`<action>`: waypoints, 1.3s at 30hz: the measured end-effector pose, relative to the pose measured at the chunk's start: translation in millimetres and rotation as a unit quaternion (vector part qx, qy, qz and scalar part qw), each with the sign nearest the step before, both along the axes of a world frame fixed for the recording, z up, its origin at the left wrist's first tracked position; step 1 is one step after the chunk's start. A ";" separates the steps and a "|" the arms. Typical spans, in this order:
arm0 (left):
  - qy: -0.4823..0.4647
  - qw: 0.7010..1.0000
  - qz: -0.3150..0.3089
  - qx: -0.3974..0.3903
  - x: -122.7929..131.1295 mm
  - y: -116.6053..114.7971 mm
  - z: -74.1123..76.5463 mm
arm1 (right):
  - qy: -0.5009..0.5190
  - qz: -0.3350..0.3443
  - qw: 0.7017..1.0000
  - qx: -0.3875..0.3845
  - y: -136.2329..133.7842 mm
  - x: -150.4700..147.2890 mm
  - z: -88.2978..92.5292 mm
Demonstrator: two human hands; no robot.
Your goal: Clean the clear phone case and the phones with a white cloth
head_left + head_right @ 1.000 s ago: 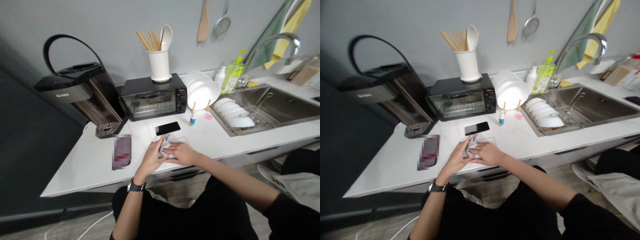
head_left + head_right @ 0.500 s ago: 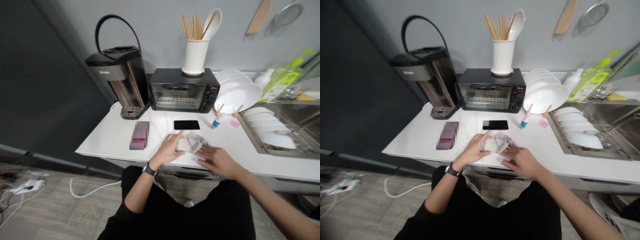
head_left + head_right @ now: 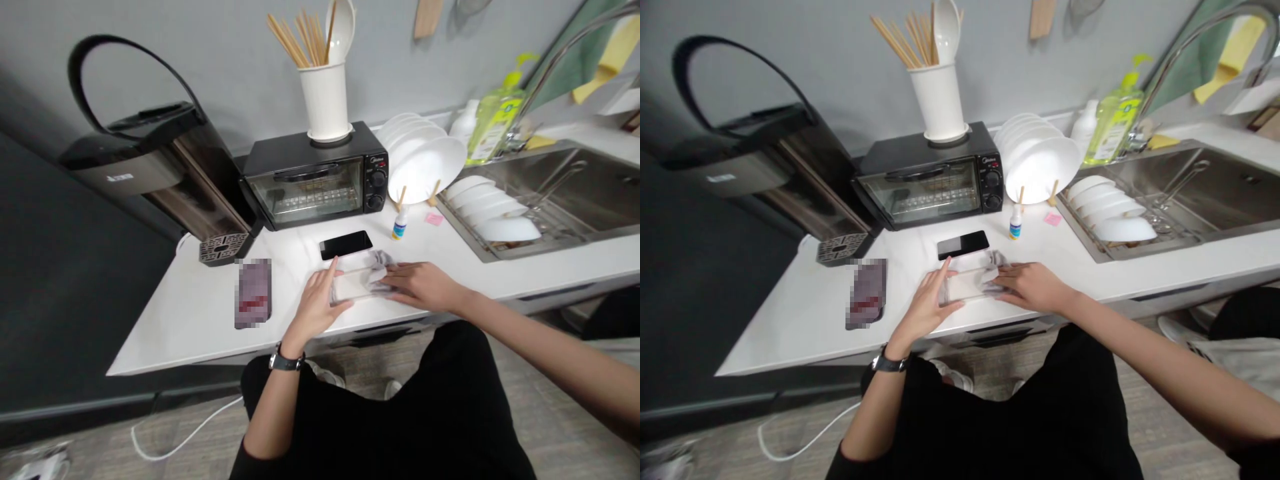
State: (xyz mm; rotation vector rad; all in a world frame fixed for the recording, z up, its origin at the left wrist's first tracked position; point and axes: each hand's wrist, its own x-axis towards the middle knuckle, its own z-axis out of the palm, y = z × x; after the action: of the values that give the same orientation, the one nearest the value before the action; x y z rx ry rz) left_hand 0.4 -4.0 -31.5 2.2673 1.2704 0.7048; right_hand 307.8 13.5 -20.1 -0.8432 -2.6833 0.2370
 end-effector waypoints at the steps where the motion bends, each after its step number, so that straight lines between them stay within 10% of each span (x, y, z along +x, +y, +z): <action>1: 0.001 1.000 -0.001 0.001 0.7 0.4 0.2 | 0.006 0.002 1.000 -0.011 -4.4 7.6 2.1; 14: -0.008 1.000 0.008 -0.029 -3.8 1.6 0.8 | 0.020 0.123 0.991 -0.058 15.6 -86.9 4.7; 24: -0.010 1.000 0.011 -0.016 3.1 2.6 -0.3 | -0.007 0.048 0.998 -0.042 -9.7 6.1 3.0; 33: -0.007 1.000 0.017 -0.015 -5.9 1.0 -1.7 | 0.017 0.139 0.989 -0.040 12.7 -84.6 -1.0; 39: 0.001 1.000 0.011 -0.006 -1.0 0.6 -2.5 | -0.004 0.056 0.998 -0.018 7.2 -9.1 4.8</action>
State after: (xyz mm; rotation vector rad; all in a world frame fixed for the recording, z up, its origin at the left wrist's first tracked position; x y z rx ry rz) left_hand -0.7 -3.5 -34.0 2.2474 1.2987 0.7013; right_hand 298.6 20.6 -15.3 -0.7051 -2.7445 0.3089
